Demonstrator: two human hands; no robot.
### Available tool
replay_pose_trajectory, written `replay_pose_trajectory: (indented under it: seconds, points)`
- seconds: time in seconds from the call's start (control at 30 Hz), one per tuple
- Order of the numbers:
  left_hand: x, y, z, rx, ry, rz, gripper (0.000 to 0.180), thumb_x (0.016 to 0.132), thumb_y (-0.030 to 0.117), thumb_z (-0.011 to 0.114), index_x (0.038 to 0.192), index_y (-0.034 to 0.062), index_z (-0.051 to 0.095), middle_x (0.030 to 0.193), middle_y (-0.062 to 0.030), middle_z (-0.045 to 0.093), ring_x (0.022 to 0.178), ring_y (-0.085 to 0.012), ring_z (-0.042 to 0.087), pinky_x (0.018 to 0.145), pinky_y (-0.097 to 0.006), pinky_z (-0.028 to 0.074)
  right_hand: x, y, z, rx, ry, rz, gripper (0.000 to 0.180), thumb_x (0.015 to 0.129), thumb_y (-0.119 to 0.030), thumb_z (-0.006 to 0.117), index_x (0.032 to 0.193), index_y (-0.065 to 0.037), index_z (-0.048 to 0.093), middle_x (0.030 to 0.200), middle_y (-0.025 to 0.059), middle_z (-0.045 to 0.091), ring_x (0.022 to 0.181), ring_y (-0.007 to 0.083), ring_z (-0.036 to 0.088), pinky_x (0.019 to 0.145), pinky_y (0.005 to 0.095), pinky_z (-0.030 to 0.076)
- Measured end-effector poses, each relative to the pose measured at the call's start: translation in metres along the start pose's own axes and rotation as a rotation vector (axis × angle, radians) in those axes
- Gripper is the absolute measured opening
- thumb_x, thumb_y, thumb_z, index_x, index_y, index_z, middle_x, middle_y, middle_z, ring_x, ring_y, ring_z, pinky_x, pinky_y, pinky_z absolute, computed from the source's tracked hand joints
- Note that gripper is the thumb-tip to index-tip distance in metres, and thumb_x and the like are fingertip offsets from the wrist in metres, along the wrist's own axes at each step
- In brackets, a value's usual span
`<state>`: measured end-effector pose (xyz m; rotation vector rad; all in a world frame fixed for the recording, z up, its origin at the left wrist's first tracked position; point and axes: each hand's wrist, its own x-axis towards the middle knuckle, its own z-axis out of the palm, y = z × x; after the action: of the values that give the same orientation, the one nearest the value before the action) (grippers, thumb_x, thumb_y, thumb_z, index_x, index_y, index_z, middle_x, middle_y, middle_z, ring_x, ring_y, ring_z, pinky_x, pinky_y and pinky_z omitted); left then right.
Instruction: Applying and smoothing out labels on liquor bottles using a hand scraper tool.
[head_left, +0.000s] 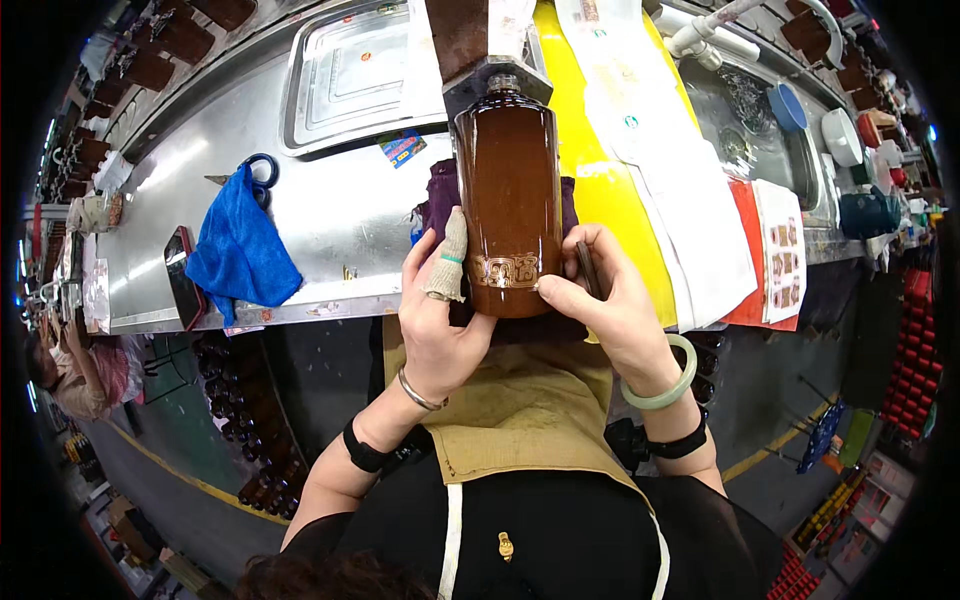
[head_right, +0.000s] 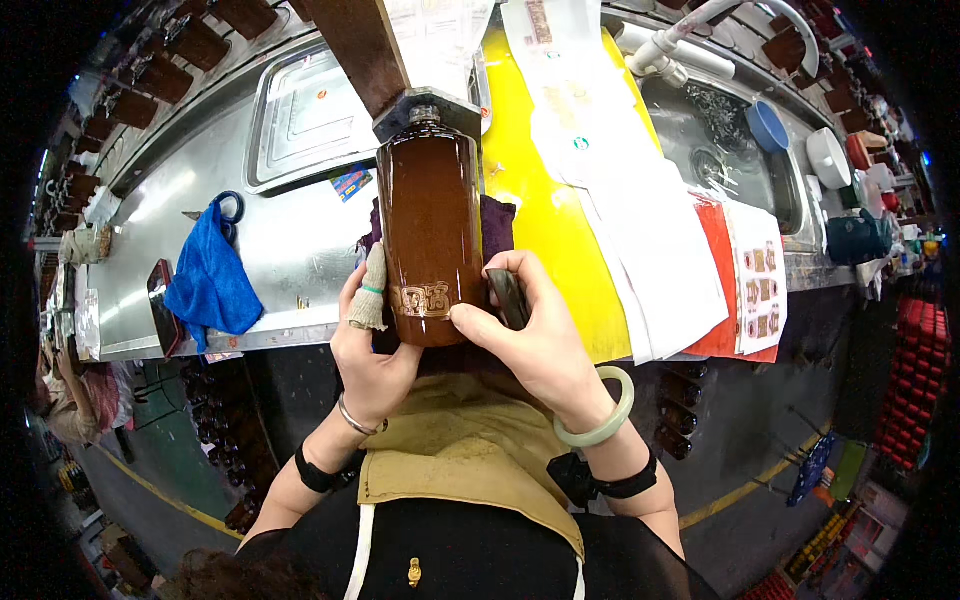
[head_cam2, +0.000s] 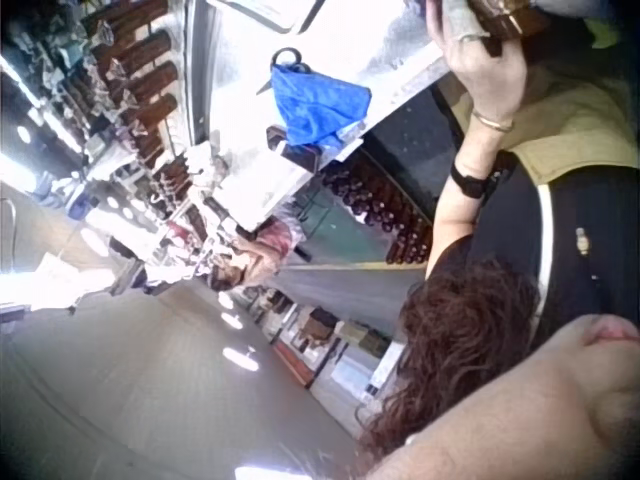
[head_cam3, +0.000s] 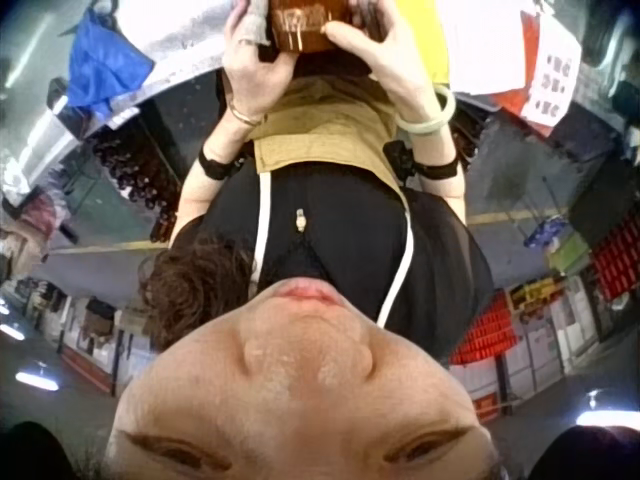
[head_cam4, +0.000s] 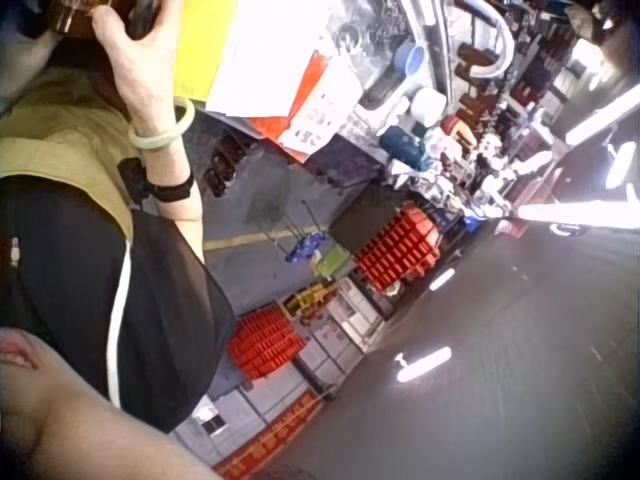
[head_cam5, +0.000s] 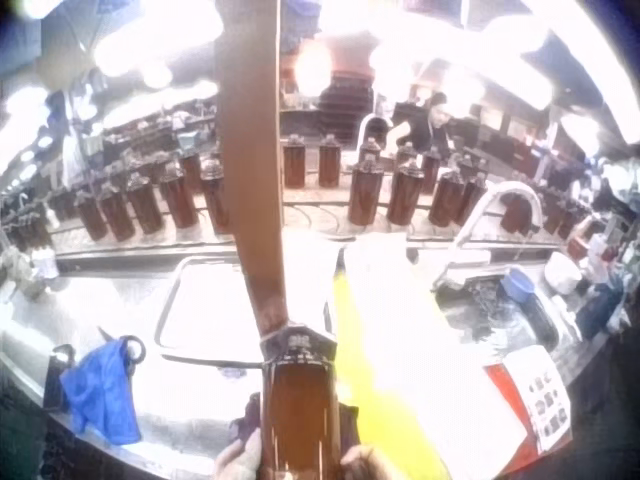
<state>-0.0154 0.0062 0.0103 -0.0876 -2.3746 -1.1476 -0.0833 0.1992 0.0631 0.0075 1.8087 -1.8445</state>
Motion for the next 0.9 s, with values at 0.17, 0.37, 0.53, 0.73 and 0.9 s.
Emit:
replay_pose_trajectory:
  seconds: [0.17,0.37,0.53,0.73,0.9]
  points:
    - [0.001,0.001,-0.001,0.018,0.005,0.002,0.074,0.072,-0.002,0.079,0.142,-0.0072,0.057,0.142,-0.0243,0.064,0.125,-0.0375,0.065,0.117,-0.055,0.041,0.001,0.0,0.0,-0.044,0.009,-0.007,0.042,0.088,-0.022,0.087,0.112,-0.006,0.057,0.092,-0.0039,0.052,0.082,0.0053,0.046,0.074,0.0231,0.042]
    - [0.001,0.002,0.0,0.007,0.005,0.005,0.075,0.07,-0.003,0.079,0.142,-0.0069,0.058,0.141,-0.0245,0.064,0.125,-0.0376,0.065,0.116,-0.055,0.041,-0.002,0.004,0.002,-0.02,0.006,-0.061,0.041,0.088,-0.022,0.088,0.11,-0.006,0.056,0.091,-0.0038,0.053,0.082,0.005,0.045,0.073,0.0221,0.041]
    - [0.002,0.001,-0.003,0.084,-0.013,0.076,0.078,0.065,-0.004,0.077,0.141,-0.008,0.059,0.142,-0.026,0.063,0.125,-0.0377,0.064,0.115,-0.054,0.04,0.001,0.012,-0.003,-0.031,0.035,-0.108,0.039,0.091,-0.022,0.086,0.111,-0.005,0.057,0.091,-0.0057,0.051,0.083,0.0049,0.044,0.074,0.0215,0.04]
    - [0.013,0.02,-0.019,0.135,-0.036,0.1,0.083,0.07,0.003,0.083,0.147,-0.0065,0.053,0.147,-0.0218,0.061,0.133,-0.0373,0.059,0.116,-0.05,0.039,-0.002,0.005,-0.009,0.112,0.112,-0.09,0.028,0.099,-0.018,0.077,0.114,-0.006,0.057,0.093,-0.0055,0.05,0.085,0.0042,0.046,0.075,0.0209,0.04]
    - [0.015,0.004,-0.006,0.087,-0.022,0.011,0.085,0.068,0.009,0.087,0.146,-0.0039,0.056,0.143,-0.0232,0.064,0.123,-0.0358,0.064,0.114,-0.048,0.041,-0.005,0.01,-0.021,0.072,0.166,-0.218,0.024,0.108,-0.022,0.062,0.125,-0.006,0.054,0.103,-0.001,0.053,0.079,0.0047,0.042,0.066,0.0212,0.036]
